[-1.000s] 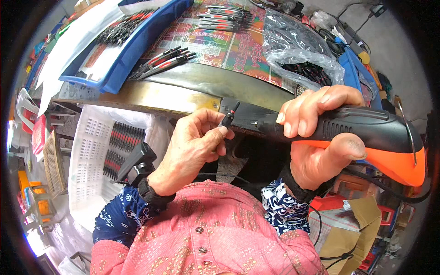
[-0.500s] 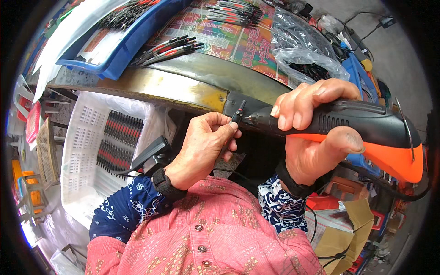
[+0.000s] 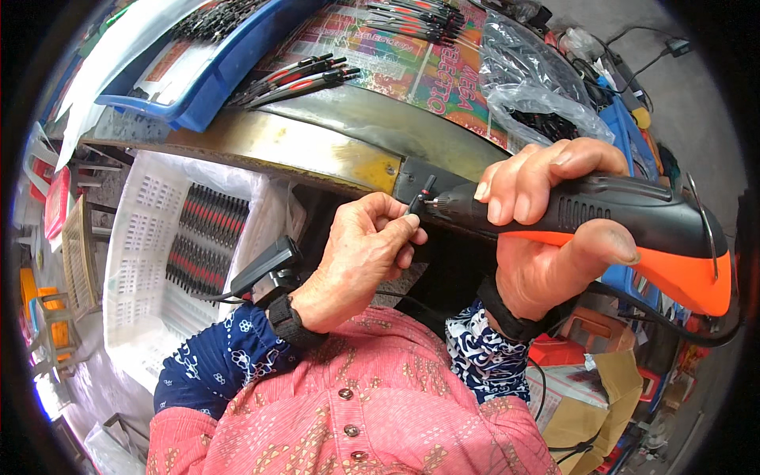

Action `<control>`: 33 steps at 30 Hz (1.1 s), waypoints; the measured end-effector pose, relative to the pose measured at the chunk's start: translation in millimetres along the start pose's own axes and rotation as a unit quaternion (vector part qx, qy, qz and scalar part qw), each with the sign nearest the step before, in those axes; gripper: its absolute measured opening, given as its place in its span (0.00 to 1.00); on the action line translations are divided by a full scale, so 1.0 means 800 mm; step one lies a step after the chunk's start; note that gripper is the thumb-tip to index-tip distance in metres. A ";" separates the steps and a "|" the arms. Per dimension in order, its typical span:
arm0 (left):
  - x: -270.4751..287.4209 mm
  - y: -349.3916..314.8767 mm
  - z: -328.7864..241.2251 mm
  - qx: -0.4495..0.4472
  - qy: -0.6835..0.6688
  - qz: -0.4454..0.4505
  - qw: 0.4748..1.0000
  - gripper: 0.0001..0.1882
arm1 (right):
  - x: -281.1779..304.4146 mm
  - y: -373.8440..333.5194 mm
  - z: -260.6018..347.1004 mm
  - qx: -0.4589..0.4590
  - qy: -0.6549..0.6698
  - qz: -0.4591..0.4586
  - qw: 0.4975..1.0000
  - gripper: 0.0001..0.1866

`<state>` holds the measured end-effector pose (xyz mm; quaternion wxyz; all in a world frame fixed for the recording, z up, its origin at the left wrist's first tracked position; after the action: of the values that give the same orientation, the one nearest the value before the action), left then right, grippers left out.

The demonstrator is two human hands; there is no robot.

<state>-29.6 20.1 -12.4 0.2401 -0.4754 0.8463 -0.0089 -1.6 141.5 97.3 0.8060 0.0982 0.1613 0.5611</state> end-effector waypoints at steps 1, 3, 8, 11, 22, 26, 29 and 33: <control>0.000 0.000 -0.001 0.000 -0.001 0.001 1.000 0.05 | 0.000 0.000 0.000 -0.001 0.000 0.000 1.000 0.37; 0.000 -0.001 -0.001 -0.002 -0.003 0.003 1.000 0.06 | -0.001 0.000 0.001 -0.002 -0.007 0.002 1.000 0.37; -0.001 0.000 0.000 -0.006 -0.012 0.002 1.000 0.05 | -0.002 0.002 0.001 -0.004 -0.018 0.006 1.000 0.37; -0.001 0.000 0.000 -0.013 -0.008 0.002 1.000 0.05 | -0.004 0.003 0.000 -0.009 -0.026 0.007 1.000 0.38; -0.003 -0.003 -0.001 0.007 -0.044 -0.008 0.999 0.07 | -0.008 0.011 -0.003 -0.021 -0.045 0.012 0.999 0.38; -0.006 -0.002 0.000 0.007 -0.052 -0.016 0.999 0.06 | -0.008 0.013 -0.003 -0.022 -0.048 0.012 0.999 0.38; -0.006 -0.002 0.001 0.004 -0.038 -0.031 0.999 0.06 | -0.009 0.013 -0.003 -0.024 -0.053 0.011 0.998 0.38; -0.006 -0.003 0.000 0.005 -0.064 -0.023 0.998 0.06 | -0.011 0.014 -0.002 -0.022 -0.054 0.012 0.998 0.38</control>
<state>-26.0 22.9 -9.8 0.2959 -0.4931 0.8180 0.0120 -14.5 137.2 100.7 0.8086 0.1125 0.1045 0.5679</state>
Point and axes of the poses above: each hand's wrist, its own y-axis towards the middle knuckle, its own x-axis out of the back of the hand, z = x × y, the point moved 4 cm from there along y, towards the middle knuckle, and after that the axes turned 13 degrees about -x, right-handed, at the moved point
